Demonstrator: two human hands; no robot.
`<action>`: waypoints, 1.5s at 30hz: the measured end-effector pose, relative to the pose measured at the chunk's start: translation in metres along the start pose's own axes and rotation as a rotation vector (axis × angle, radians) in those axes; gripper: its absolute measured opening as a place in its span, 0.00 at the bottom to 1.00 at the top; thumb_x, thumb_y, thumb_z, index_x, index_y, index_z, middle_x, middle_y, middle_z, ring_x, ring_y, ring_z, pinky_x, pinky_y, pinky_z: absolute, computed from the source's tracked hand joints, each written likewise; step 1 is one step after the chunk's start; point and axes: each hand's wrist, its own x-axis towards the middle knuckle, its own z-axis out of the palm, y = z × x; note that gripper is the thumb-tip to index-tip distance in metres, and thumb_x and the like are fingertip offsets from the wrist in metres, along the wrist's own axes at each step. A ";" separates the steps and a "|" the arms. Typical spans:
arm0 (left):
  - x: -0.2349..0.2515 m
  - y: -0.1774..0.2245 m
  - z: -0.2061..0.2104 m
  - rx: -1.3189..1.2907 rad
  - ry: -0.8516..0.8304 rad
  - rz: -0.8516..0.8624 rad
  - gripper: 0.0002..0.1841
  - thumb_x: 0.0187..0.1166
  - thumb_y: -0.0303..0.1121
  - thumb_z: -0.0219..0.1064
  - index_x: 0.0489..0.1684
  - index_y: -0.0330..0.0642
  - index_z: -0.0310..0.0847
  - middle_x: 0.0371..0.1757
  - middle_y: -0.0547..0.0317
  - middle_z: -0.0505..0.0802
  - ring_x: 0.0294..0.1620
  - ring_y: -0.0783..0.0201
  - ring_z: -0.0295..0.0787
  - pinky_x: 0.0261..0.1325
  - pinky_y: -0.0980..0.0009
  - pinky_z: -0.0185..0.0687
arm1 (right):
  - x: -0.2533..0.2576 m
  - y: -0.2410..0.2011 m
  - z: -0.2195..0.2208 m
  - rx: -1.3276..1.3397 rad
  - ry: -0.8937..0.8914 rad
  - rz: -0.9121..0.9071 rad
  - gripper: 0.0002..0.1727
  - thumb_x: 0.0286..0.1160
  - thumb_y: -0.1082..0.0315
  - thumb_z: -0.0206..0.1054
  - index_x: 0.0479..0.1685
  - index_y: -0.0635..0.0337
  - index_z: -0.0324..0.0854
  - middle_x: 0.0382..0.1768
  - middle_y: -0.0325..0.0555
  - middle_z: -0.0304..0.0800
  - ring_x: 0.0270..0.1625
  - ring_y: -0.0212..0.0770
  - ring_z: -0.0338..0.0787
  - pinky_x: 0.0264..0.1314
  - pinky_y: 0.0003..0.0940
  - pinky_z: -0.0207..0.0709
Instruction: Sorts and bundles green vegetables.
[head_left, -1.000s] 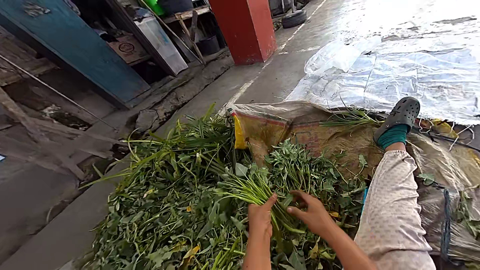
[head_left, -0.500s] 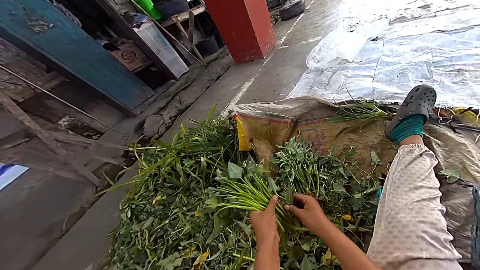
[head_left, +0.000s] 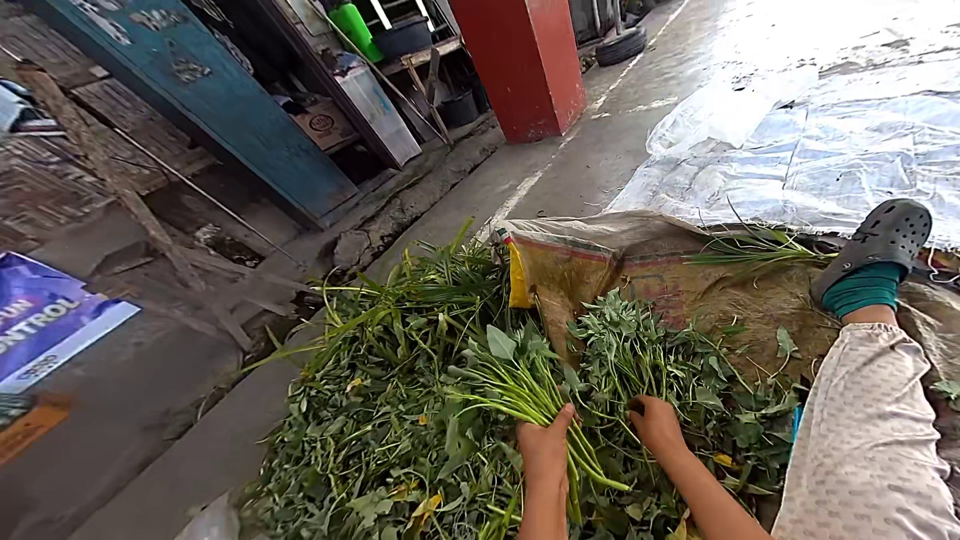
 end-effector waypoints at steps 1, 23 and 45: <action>0.001 -0.005 0.000 0.010 -0.022 -0.016 0.17 0.74 0.14 0.70 0.60 0.25 0.78 0.35 0.45 0.91 0.27 0.59 0.90 0.33 0.68 0.90 | -0.012 -0.007 -0.010 0.038 0.043 -0.033 0.17 0.83 0.65 0.64 0.64 0.63 0.86 0.59 0.57 0.91 0.66 0.54 0.88 0.76 0.54 0.75; -0.040 0.016 0.019 -0.271 -0.095 -0.287 0.28 0.73 0.26 0.77 0.73 0.37 0.73 0.57 0.45 0.92 0.54 0.55 0.91 0.59 0.56 0.87 | -0.119 -0.013 -0.083 0.038 -0.019 -0.331 0.13 0.86 0.63 0.66 0.52 0.65 0.84 0.41 0.55 0.88 0.45 0.51 0.88 0.52 0.59 0.79; 0.004 0.057 -0.038 -0.361 0.244 0.004 0.12 0.83 0.21 0.63 0.60 0.26 0.73 0.39 0.41 0.91 0.33 0.50 0.94 0.40 0.53 0.96 | -0.036 0.012 0.054 -0.208 -0.522 -0.324 0.16 0.77 0.71 0.69 0.62 0.65 0.87 0.59 0.66 0.89 0.65 0.65 0.87 0.73 0.67 0.74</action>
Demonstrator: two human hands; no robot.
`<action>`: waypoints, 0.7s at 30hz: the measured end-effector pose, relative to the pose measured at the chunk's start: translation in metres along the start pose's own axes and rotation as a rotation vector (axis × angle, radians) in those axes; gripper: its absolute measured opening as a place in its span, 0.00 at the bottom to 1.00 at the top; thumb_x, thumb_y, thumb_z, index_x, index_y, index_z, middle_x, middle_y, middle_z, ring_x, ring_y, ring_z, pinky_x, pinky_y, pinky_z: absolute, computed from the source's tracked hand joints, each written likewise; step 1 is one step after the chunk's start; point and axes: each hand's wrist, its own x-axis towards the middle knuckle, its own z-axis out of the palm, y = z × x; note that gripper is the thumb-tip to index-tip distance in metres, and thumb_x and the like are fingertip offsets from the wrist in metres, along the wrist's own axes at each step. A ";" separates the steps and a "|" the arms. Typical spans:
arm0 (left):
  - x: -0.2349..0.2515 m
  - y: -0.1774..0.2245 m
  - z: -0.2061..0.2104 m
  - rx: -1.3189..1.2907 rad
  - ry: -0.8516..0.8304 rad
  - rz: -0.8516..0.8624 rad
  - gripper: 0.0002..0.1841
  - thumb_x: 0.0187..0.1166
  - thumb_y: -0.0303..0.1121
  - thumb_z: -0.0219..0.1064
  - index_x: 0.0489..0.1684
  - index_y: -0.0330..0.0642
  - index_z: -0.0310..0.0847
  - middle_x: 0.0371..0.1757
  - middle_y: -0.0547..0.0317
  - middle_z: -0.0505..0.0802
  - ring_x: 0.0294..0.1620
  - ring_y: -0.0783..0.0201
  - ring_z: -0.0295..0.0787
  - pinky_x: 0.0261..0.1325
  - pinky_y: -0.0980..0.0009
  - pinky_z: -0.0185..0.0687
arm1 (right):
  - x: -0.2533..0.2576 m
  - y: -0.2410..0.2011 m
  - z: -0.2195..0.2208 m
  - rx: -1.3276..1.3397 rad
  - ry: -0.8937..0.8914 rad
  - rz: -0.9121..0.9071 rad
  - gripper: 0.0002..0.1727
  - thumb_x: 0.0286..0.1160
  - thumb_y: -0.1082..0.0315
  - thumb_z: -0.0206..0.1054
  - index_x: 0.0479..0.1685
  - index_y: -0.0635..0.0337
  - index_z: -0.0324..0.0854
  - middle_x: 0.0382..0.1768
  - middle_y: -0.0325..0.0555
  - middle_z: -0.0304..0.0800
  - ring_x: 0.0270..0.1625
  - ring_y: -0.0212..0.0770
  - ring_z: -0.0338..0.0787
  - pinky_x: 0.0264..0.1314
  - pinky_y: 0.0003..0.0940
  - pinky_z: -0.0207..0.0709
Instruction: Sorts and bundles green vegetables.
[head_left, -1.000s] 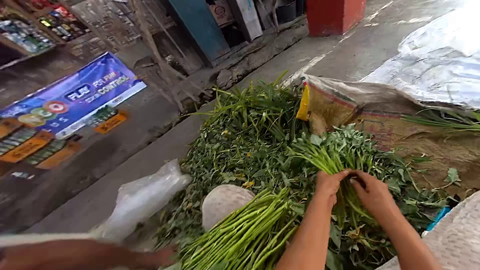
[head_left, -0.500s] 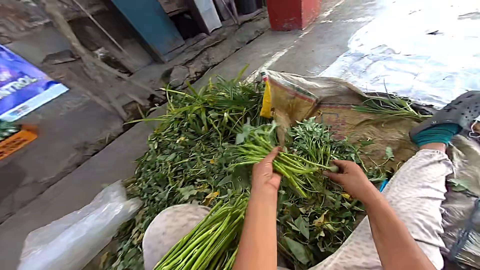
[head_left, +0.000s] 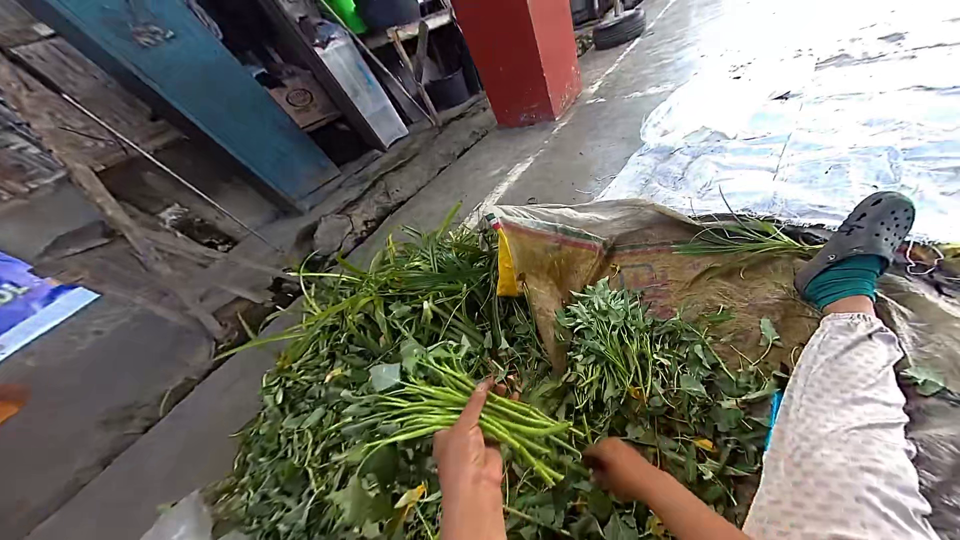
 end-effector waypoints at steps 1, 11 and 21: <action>0.000 -0.001 0.000 0.004 0.001 -0.004 0.12 0.83 0.21 0.63 0.60 0.27 0.73 0.38 0.43 0.91 0.33 0.52 0.94 0.39 0.54 0.96 | 0.000 -0.001 -0.002 0.028 -0.086 -0.089 0.15 0.77 0.69 0.71 0.60 0.64 0.89 0.56 0.63 0.91 0.61 0.62 0.89 0.72 0.65 0.76; -0.003 0.004 -0.003 0.027 0.020 0.039 0.11 0.83 0.21 0.63 0.59 0.31 0.74 0.38 0.45 0.91 0.32 0.53 0.93 0.39 0.55 0.95 | 0.035 0.071 -0.088 0.099 0.545 0.566 0.26 0.81 0.63 0.67 0.75 0.67 0.78 0.76 0.74 0.73 0.76 0.72 0.78 0.74 0.69 0.72; -0.002 0.029 -0.018 -0.027 0.035 0.153 0.12 0.81 0.22 0.67 0.59 0.34 0.75 0.40 0.47 0.91 0.36 0.53 0.93 0.45 0.53 0.95 | -0.019 -0.013 0.019 0.072 0.446 -0.023 0.18 0.75 0.70 0.71 0.64 0.63 0.85 0.59 0.66 0.86 0.66 0.68 0.84 0.69 0.68 0.77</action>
